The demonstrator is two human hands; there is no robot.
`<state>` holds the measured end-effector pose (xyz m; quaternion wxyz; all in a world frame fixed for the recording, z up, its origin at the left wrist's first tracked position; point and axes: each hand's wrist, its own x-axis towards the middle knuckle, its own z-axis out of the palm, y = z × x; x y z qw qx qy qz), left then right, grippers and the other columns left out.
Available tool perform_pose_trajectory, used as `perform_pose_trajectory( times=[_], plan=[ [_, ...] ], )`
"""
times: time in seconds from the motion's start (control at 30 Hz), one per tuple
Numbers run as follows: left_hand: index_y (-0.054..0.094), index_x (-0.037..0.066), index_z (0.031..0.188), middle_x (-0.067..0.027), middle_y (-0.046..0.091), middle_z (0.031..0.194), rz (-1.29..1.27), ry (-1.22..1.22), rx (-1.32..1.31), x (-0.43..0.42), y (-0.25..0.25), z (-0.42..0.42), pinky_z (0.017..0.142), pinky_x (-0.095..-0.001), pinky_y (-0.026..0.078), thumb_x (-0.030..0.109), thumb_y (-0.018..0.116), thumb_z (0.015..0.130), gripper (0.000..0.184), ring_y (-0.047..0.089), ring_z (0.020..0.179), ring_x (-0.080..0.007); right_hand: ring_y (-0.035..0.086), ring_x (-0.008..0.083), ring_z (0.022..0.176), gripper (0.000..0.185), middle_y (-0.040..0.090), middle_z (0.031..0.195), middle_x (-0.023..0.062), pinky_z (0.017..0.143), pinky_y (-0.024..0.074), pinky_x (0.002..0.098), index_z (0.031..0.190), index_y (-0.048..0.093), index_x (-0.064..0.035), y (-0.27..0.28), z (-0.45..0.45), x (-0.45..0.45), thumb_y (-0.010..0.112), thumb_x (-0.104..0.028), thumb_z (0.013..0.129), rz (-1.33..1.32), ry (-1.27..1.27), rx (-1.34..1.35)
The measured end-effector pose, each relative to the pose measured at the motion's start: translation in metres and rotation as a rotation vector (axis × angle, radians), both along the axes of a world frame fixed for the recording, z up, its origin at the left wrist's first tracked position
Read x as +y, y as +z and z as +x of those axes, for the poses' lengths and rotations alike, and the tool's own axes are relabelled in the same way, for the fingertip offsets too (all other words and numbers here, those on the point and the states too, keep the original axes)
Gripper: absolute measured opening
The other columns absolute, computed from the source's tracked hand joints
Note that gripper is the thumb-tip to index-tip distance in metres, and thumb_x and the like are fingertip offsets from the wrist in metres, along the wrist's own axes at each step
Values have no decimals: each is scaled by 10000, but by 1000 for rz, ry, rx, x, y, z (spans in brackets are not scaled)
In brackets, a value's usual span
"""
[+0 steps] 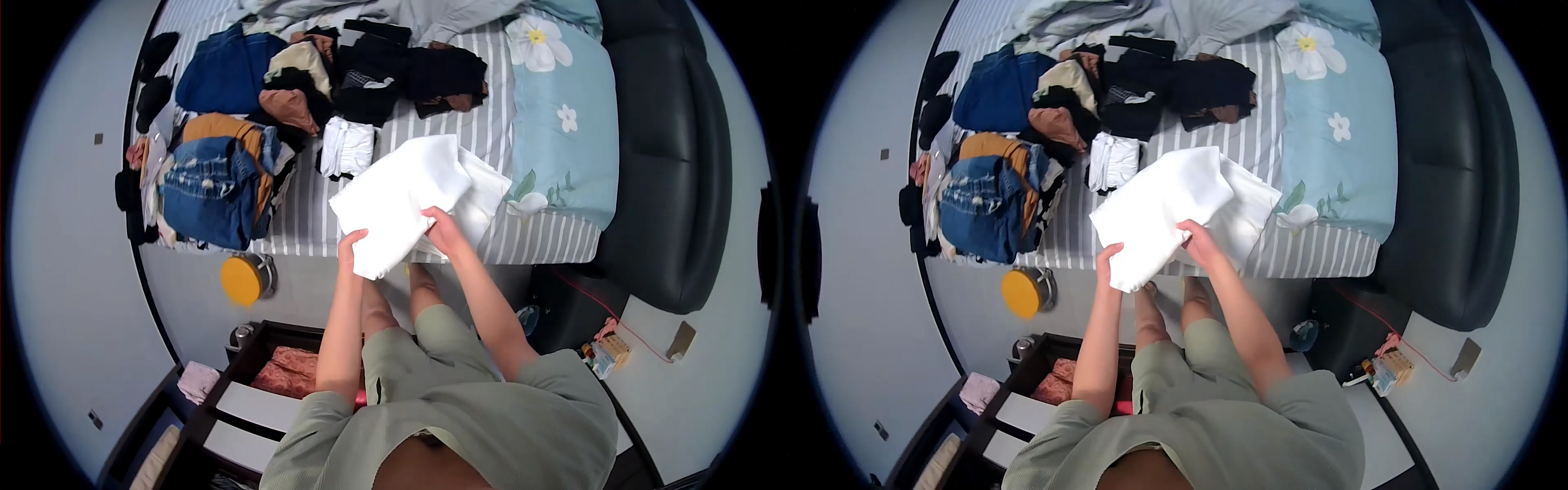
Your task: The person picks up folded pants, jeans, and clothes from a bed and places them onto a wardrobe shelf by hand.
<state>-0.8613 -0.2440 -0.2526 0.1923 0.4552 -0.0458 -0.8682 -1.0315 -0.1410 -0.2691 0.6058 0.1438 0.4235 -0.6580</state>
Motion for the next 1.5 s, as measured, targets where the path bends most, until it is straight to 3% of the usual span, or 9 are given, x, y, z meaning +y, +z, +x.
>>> perform_pose_trajectory(
  times=[0.17, 0.3, 0.5, 0.6, 0.73, 0.9, 1.23, 1.43, 1.5],
  plan=[
    [304, -62, 1272, -254, 467, 1178, -46, 85, 155, 0, 36, 49, 910, -459, 428, 148, 578, 598, 757, 489, 1044, -418, 469, 229, 1100, 536, 474, 1196, 123, 962, 366, 347, 1224, 356, 79, 42, 34, -13, 522, -46, 730, 15, 121, 36],
    [296, -60, 1282, -258, 454, 1195, -84, 182, 135, 13, 70, 92, 918, -454, 427, 152, 547, 559, 795, 478, 1066, -412, 520, 197, 987, 437, 556, 1063, 92, 874, 396, 312, 1110, 497, 57, 79, 75, -21, 569, -75, 700, 1, 218, 201],
    [292, -81, 1278, -262, 482, 1173, -130, 354, 125, 36, 119, 168, 929, -444, 428, 127, 504, 544, 792, 521, 1026, -398, 464, 275, 1106, 579, 490, 1193, 157, 971, 357, 379, 1217, 388, 82, 102, 134, -32, 516, -27, 663, -116, 386, 106],
    [291, -91, 1275, -265, 487, 1168, -180, 415, 149, 41, 134, 210, 933, -445, 426, 115, 495, 549, 782, 531, 1016, -396, 506, 249, 1038, 504, 561, 1071, 132, 931, 374, 348, 1151, 461, 76, 134, 164, -50, 537, -48, 668, -208, 302, -60],
    [300, -92, 1270, -265, 483, 1170, -229, 525, 162, 41, 163, 263, 937, -447, 423, 104, 490, 558, 763, 528, 1021, -396, 483, 262, 1087, 528, 507, 1170, 155, 961, 357, 366, 1193, 423, 68, 164, 210, -76, 543, -63, 696, -243, 320, -124],
    [312, -85, 1267, -260, 484, 1168, -291, 643, 40, 47, 194, 345, 936, -450, 424, 106, 493, 561, 753, 523, 1029, -395, 475, 254, 1125, 448, 477, 1227, 154, 982, 364, 365, 1247, 372, 69, 194, 290, -102, 502, -81, 845, -307, 491, -105],
    [354, -46, 1260, -223, 505, 1159, -443, 1029, 11, 87, 235, 471, 906, -426, 447, 148, 517, 585, 721, 532, 1015, -365, 529, 215, 1038, 468, 558, 1128, 101, 909, 393, 347, 1190, 473, 6, 247, 426, -145, 602, -56, 744, -483, 986, -55],
    [339, -11, 1274, -189, 476, 1193, -615, 1245, -273, 110, 298, 482, 945, -405, 416, 93, 501, 589, 712, 492, 1081, -333, 540, 218, 1005, 503, 577, 1080, 87, 897, 398, 335, 1153, 500, -1, 260, 492, -158, 639, 23, 670, -595, 1159, 0],
    [339, -15, 1273, -193, 482, 1187, -612, 1326, -291, 122, 288, 494, 943, -416, 414, 97, 499, 611, 690, 497, 1075, -337, 540, 222, 1006, 510, 574, 1079, 89, 900, 398, 337, 1155, 496, 2, 256, 513, -162, 636, 39, 666, -572, 1230, -13]
  ],
)
